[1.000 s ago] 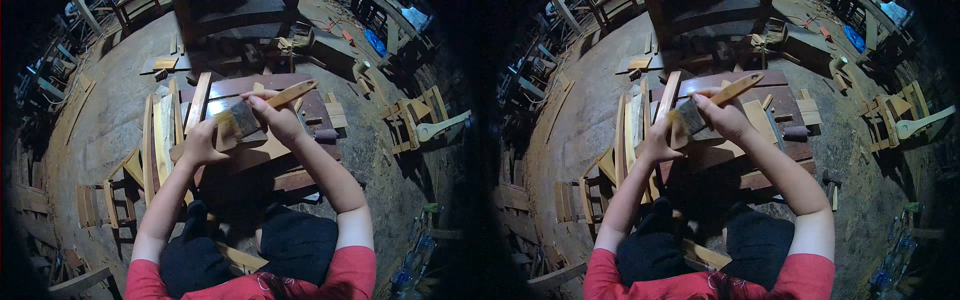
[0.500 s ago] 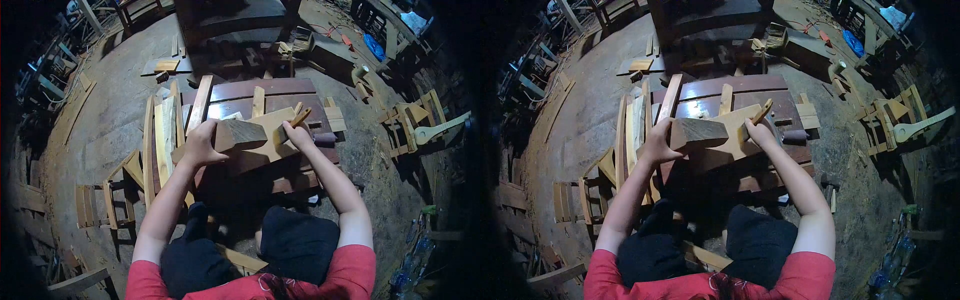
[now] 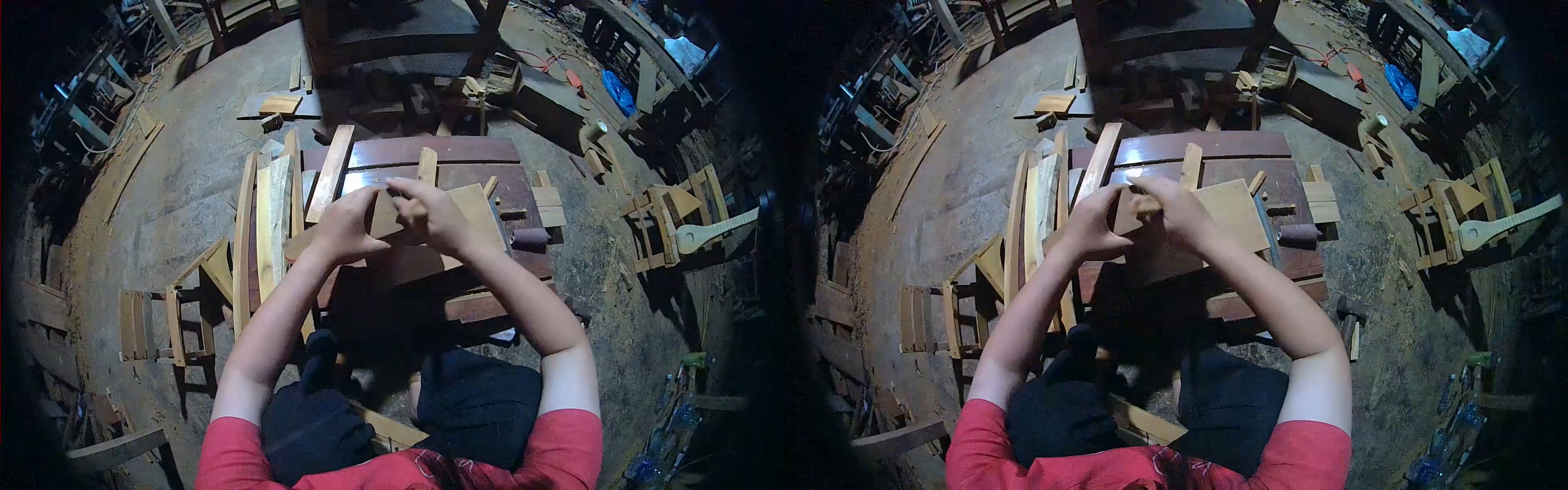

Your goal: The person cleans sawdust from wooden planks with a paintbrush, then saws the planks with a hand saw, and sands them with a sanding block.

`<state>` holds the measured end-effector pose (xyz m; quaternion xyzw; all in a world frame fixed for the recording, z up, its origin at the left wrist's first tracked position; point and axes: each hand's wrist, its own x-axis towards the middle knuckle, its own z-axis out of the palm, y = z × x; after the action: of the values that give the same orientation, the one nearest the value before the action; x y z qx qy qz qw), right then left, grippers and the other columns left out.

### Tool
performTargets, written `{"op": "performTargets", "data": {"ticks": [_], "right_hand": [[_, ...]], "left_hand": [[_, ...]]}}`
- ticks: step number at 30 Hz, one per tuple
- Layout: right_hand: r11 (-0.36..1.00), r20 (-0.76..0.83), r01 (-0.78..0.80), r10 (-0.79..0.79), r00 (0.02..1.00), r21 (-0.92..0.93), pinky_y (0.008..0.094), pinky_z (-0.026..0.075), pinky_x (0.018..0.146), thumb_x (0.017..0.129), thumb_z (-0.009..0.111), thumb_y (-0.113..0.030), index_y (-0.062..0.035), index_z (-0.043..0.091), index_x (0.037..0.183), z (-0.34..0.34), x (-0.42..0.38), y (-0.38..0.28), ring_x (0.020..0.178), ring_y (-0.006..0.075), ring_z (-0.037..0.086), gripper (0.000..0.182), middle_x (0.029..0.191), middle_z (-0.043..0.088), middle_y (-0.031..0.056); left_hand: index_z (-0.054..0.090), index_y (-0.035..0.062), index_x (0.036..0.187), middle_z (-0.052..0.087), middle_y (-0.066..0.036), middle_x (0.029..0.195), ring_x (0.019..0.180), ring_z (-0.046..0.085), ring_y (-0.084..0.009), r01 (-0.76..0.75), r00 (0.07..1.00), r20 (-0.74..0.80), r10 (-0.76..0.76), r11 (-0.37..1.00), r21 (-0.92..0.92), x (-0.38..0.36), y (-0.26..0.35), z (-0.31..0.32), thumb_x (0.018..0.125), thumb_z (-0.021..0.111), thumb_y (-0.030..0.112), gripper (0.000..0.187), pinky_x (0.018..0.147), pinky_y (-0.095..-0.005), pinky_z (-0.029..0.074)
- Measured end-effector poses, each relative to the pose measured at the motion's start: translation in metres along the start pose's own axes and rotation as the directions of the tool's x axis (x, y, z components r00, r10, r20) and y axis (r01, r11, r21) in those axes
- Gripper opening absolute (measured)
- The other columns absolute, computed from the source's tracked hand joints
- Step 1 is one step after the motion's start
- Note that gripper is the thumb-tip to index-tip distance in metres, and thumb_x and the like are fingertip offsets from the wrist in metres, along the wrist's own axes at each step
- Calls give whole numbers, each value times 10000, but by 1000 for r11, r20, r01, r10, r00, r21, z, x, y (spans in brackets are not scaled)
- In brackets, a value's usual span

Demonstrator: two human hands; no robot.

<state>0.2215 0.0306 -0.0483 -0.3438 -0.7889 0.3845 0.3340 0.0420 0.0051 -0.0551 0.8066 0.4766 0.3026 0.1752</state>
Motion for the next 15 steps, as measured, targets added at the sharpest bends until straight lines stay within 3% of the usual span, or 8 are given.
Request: {"op": "performTargets", "data": {"ticks": [3, 4, 5, 7, 8, 9, 10, 15], "right_hand": [[992, -141, 115, -121, 982, -54, 338, 411, 764, 768, 469, -102, -4, 482, 1075, 6, 0, 14, 880, 298, 532, 323, 951, 540, 190], [974, -188, 153, -184, 965, -168, 291, 431, 715, 832, 459, -151, 11, 499, 1042, 2, -1, 14, 808, 228, 569, 268, 883, 581, 163], [974, -180, 154, -184, 966, -168, 291, 431, 715, 832, 459, -151, 11, 499, 1042, -2, -3, 14, 808, 228, 569, 268, 883, 581, 163], [975, -138, -217, 222, 965, 49, 308, 422, 687, 815, 421, -102, 14, 502, 1019, -13, -9, 17, 711, 243, 557, 248, 773, 573, 151], [990, -163, -136, 141, 977, 38, 291, 420, 644, 836, 412, -105, 12, 512, 1004, -17, -15, 36, 641, 214, 545, 229, 710, 573, 124], [978, -193, -3, -38, 980, -209, 279, 409, 695, 845, 411, -112, 11, 515, 1013, -24, -17, 39, 713, 224, 560, 232, 770, 586, 136], [985, -226, -54, 15, 974, -166, 281, 403, 722, 849, 409, -125, 9, 512, 1024, -25, -21, 41, 761, 232, 562, 243, 813, 586, 152], [977, -236, -121, 78, 969, -173, 297, 390, 780, 862, 394, -159, 8, 502, 1046, -28, -21, 40, 890, 255, 549, 271, 937, 572, 188]], "left_hand": [[378, 51, 1151, 500, -172, 1037, 968, 485, -312, -15, 998, 59, 14, 1000, 3, 2, 1, -8, 451, 748, 304, 831, 813, -362, 410], [383, 62, 1157, 498, -170, 1040, 966, 491, -304, 18, 997, 79, -23, 997, 69, 0, 4, -16, 450, 757, 336, 845, 815, -353, 409], [388, 72, 1162, 496, -168, 1044, 965, 496, -296, 50, 993, 98, -63, 990, 134, -4, 3, -23, 448, 766, 368, 860, 818, -344, 409], [382, 81, 1172, 517, -166, 1016, 956, 508, -293, 106, 989, 85, -120, 982, 154, -15, -13, -30, 454, 766, 414, 880, 809, -346, 416], [383, 75, 1165, 528, -164, 997, 937, 518, -295, 247, 948, 161, -273, 954, 168, -19, -14, -36, 458, 764, 413, 872, 802, -346, 420], [384, 68, 1159, 539, -162, 978, 918, 527, -298, 380, 878, 233, -418, 905, 193, -24, -15, -40, 462, 763, 412, 864, 796, -346, 425], [428, 61, 1101, 561, -157, 921, 874, 547, -294, 366, 915, 139, -379, 924, 112, -33, -25, -32, 472, 763, 342, 766, 762, -355, 434], [505, 51, 950, 563, -148, 886, 838, 554, -281, 309, 942, 112, -316, 948, 72, -39, -38, -20, 479, 734, 251, 561, 696, -342, 444]]}}
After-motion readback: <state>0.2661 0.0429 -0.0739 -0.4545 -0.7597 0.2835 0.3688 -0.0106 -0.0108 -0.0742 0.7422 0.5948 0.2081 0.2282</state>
